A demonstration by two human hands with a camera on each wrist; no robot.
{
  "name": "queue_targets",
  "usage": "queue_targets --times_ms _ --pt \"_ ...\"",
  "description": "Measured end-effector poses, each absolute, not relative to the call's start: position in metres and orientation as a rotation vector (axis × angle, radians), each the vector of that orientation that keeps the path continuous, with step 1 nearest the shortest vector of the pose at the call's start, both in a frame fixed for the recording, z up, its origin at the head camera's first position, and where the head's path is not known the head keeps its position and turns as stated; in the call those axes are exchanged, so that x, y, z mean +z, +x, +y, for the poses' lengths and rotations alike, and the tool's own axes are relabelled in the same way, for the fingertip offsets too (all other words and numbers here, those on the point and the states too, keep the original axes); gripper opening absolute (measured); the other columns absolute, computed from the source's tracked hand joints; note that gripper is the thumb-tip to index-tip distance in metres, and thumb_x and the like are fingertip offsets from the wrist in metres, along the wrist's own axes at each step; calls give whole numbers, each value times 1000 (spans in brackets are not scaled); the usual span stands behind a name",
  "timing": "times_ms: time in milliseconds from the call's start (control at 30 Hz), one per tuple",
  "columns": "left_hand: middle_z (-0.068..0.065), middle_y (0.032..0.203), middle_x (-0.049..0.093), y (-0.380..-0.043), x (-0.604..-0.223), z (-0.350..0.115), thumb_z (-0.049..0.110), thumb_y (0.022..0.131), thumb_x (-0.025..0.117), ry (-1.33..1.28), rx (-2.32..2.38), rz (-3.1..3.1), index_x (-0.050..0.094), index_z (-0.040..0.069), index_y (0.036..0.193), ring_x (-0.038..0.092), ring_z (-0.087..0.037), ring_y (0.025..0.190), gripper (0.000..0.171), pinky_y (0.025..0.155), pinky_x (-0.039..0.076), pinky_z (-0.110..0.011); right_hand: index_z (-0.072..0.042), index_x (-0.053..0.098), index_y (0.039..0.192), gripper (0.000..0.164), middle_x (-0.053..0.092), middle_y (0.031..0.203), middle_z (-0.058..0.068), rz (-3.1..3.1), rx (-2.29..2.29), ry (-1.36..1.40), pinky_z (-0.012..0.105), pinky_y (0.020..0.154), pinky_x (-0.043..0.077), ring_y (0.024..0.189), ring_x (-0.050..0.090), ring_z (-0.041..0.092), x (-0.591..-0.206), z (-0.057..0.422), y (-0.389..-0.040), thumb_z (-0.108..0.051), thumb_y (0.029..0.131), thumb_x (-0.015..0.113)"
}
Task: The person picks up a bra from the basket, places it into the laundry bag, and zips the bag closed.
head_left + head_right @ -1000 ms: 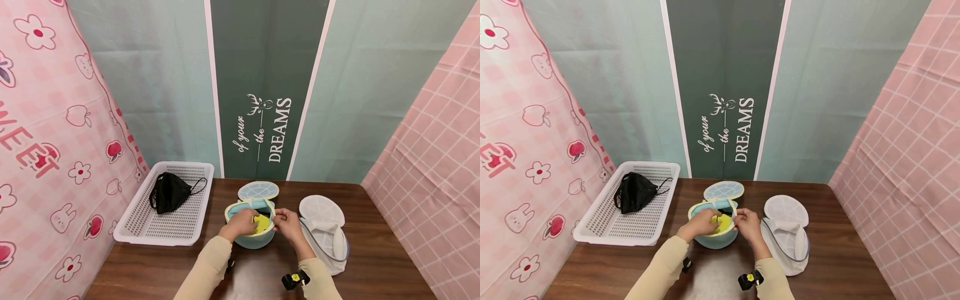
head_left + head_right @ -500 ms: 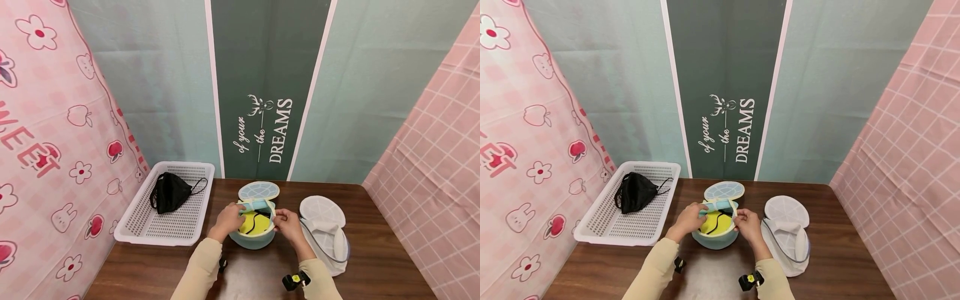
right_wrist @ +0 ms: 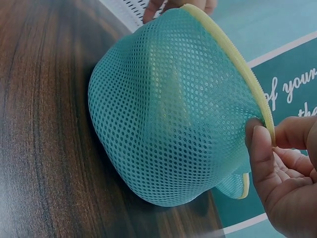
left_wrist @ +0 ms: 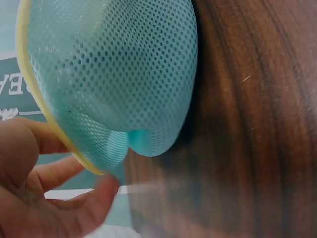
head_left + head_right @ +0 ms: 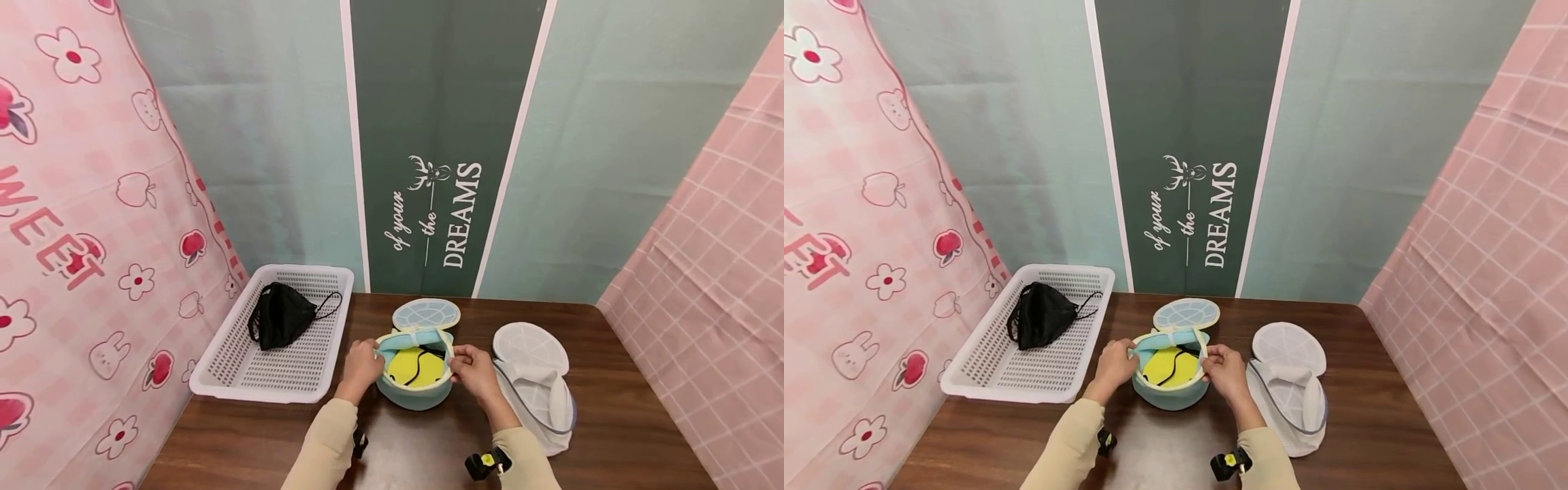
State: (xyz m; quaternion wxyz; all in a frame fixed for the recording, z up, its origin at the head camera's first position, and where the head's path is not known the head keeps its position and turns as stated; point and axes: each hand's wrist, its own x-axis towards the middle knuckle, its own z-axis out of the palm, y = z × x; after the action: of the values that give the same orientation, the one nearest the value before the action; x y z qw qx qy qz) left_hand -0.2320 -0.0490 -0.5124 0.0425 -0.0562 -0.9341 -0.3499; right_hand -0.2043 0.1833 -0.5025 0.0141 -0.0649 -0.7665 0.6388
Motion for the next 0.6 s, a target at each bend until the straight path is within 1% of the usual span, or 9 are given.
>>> queue_targets --times_ms 67,100,200,233,300,333,400,467,600 --pt "-9 72 58 -232 -517 -52 5 84 58 -183 -1259 -2854 65 -3 105 50 -21 59 24 55 43 -35 14 58 104 22 63 78 14 -2386 1994 -204 29 54 51 58 57 18 -503 184 -203 7 82 60" --pt "-9 74 60 -233 -520 -54 4 84 56 -190 -1338 -2850 66 -3 107 45 -17 52 25 51 40 -33 14 57 104 23 63 78 13 -2386 1997 -200 29 54 51 58 57 18 -503 185 -203 7 82 60" --pt "-13 80 64 -234 -526 -58 0 85 52 -210 -1483 -2828 66 -5 109 43 -15 53 28 50 37 -30 14 57 104 23 63 78 13 -2386 2000 -191 30 54 51 58 57 17 -504 185 -203 7 82 60" --pt "-16 86 66 -235 -527 -58 -1 84 51 -216 -1495 -2819 66 -5 109 43 -15 53 29 49 36 -29 14 57 103 23 63 77 13 -2385 1998 -192 29 54 51 58 57 17 -505 185 -204 7 82 60" --pt "-21 108 62 -235 -530 -58 -2 84 52 -233 -1466 -2796 65 -7 109 44 -16 55 28 51 37 -29 14 57 103 23 63 77 13 -2389 1989 -197 29 54 51 57 56 17 -505 185 -204 7 82 60" --pt "-22 107 62 -234 -530 -58 -2 84 53 -235 -1453 -2786 65 -8 109 45 -15 54 28 51 37 -29 14 57 103 23 63 77 13 -2392 1985 -199 28 53 51 57 56 17 -505 185 -204 7 82 60" --pt "-22 108 62 -234 -531 -57 -1 84 53 -228 -1458 -2771 64 -8 111 34 -11 44 30 47 35 -26 14 58 104 23 63 77 13 -2395 1981 -201 27 53 51 57 56 17 -505 185 -204 7 82 60" --pt "-23 109 61 -234 -532 -55 0 84 52 -225 -1470 -2759 63 -8 112 27 -9 39 31 45 32 -25 14 58 104 23 63 77 13 -2398 1976 -204 27 53 51 57 56 17 -505 185 -204 6 82 60" --pt "-24 112 59 -232 -531 -54 0 84 52 -202 -1487 -2756 61 -8 115 27 -9 39 33 44 32 -25 14 58 104 23 62 77 12 -2422 1936 -187 29 54 51 57 57 17 -505 185 -203 6 83 60"
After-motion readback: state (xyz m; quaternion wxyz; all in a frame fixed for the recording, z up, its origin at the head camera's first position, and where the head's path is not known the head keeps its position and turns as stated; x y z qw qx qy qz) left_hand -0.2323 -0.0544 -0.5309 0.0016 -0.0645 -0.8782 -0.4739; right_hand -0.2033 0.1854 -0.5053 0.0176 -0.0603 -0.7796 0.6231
